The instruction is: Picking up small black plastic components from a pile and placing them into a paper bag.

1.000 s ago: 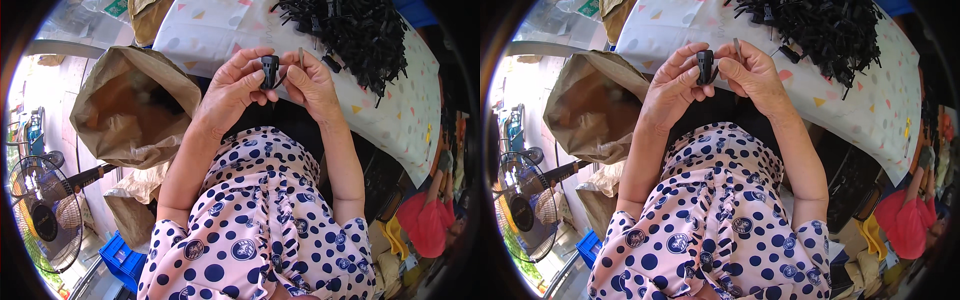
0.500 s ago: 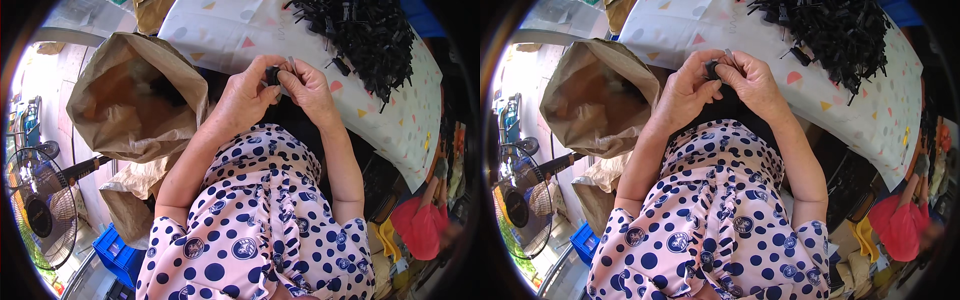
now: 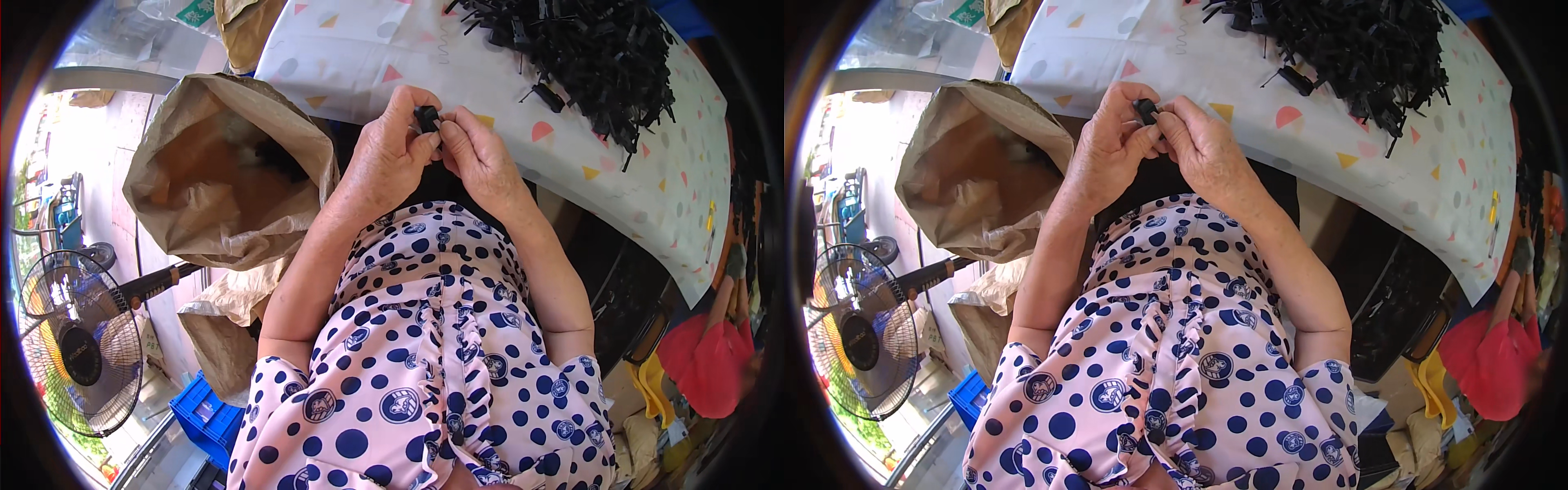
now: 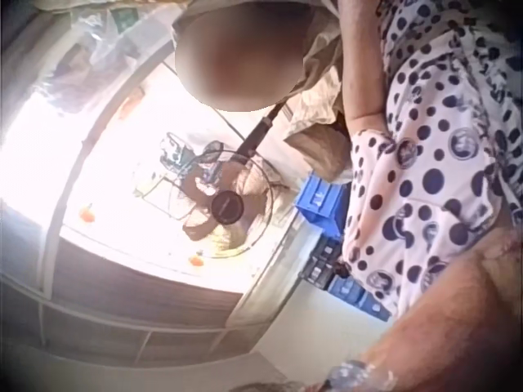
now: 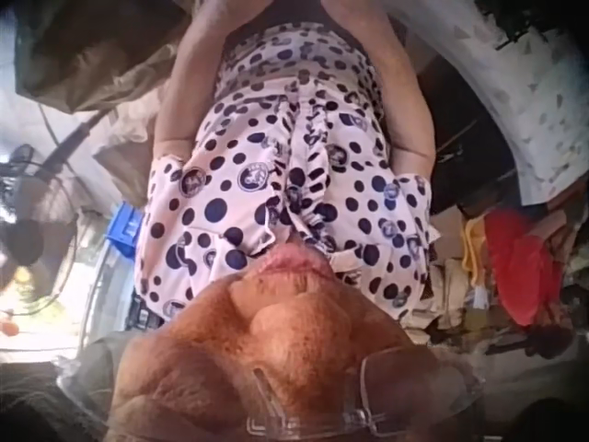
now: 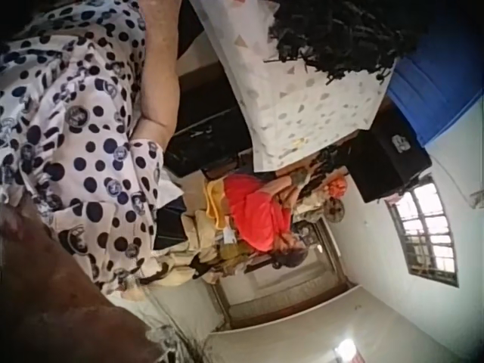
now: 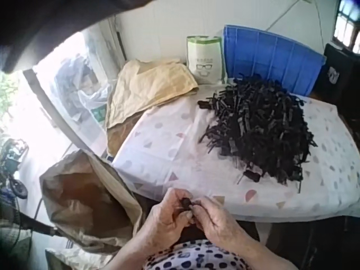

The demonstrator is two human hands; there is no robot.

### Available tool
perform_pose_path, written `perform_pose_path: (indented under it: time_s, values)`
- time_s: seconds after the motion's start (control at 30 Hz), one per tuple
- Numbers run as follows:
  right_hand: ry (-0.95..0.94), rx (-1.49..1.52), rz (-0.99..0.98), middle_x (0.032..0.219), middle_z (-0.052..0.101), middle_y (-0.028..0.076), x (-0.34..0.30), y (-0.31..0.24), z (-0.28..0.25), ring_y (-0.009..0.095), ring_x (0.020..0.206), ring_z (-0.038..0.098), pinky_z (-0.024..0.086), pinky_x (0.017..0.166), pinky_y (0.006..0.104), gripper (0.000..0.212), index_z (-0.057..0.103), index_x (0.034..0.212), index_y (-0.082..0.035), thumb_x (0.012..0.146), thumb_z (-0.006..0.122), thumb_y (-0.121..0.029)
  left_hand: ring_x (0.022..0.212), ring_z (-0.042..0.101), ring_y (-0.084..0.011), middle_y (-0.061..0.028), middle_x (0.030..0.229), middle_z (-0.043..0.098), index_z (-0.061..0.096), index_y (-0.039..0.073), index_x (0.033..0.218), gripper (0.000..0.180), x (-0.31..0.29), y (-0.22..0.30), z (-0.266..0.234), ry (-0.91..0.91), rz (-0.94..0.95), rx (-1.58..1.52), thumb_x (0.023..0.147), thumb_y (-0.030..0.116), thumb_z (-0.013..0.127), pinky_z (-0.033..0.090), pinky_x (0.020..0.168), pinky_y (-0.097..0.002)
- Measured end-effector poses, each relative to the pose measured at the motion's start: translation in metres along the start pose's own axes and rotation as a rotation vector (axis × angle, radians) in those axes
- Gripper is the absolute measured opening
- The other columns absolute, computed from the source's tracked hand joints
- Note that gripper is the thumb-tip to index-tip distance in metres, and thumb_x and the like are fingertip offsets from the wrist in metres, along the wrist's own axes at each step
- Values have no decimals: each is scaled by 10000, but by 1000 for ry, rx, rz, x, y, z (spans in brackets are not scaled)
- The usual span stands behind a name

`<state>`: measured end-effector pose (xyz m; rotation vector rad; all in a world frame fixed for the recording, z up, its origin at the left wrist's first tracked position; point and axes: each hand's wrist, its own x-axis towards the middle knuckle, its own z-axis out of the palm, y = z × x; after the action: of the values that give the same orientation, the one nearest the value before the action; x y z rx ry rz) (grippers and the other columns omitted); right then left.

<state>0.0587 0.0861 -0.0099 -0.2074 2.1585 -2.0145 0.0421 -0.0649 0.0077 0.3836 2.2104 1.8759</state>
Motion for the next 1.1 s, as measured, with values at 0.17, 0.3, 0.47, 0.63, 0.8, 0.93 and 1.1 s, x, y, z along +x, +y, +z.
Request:
perform_pose_path:
  time_s: [0.17,0.3,0.47,0.63,0.8,0.93,1.1]
  values:
    - [28,79,-62,705,481,-28,1,3,6,46,614,417,365,562,192,200,550,1019,-34,996,451,-206,604,584,-190,-123,698,583,451,49,1078,286,-4,-2,6,134,54,219,840,-64,561,473,585,-284]
    - [90,80,-138,711,471,-22,8,12,16,54,621,417,373,572,205,184,560,1004,-38,995,450,-185,585,568,-180,-116,673,581,460,52,1078,287,-4,1,7,192,96,275,836,-65,561,464,570,-280]
    - [62,126,-194,711,505,9,5,14,13,79,626,465,396,573,224,178,558,1028,-41,985,471,-190,543,510,-143,-85,642,548,494,58,1058,261,-13,2,-12,156,45,345,828,-31,579,430,520,-264]
    - [470,-817,-137,613,598,121,-5,22,-67,244,522,581,454,508,352,321,529,1177,-76,908,583,-243,664,624,-294,-152,743,610,527,131,1077,242,-46,11,-114,400,16,899,844,101,582,486,602,-385]
    - [569,-1331,-104,688,643,140,-1,38,-110,303,634,643,480,535,403,328,533,1159,-92,884,608,-254,894,621,-342,-127,1016,631,540,148,1183,332,-71,10,-150,437,-99,1436,855,114,573,490,763,-409]
    - [427,-1267,-111,702,641,137,7,39,-113,296,639,639,479,570,381,268,567,1120,-97,885,603,-220,791,586,-114,-72,937,629,597,40,1130,255,-42,9,-114,284,-64,646,875,54,587,489,735,-257]
    - [277,-763,-87,697,597,116,12,20,-90,193,593,580,452,584,309,243,586,1111,-91,876,616,-143,756,610,-118,-100,967,622,516,-16,1226,360,8,23,-39,-175,-190,52,935,194,548,480,640,-233]
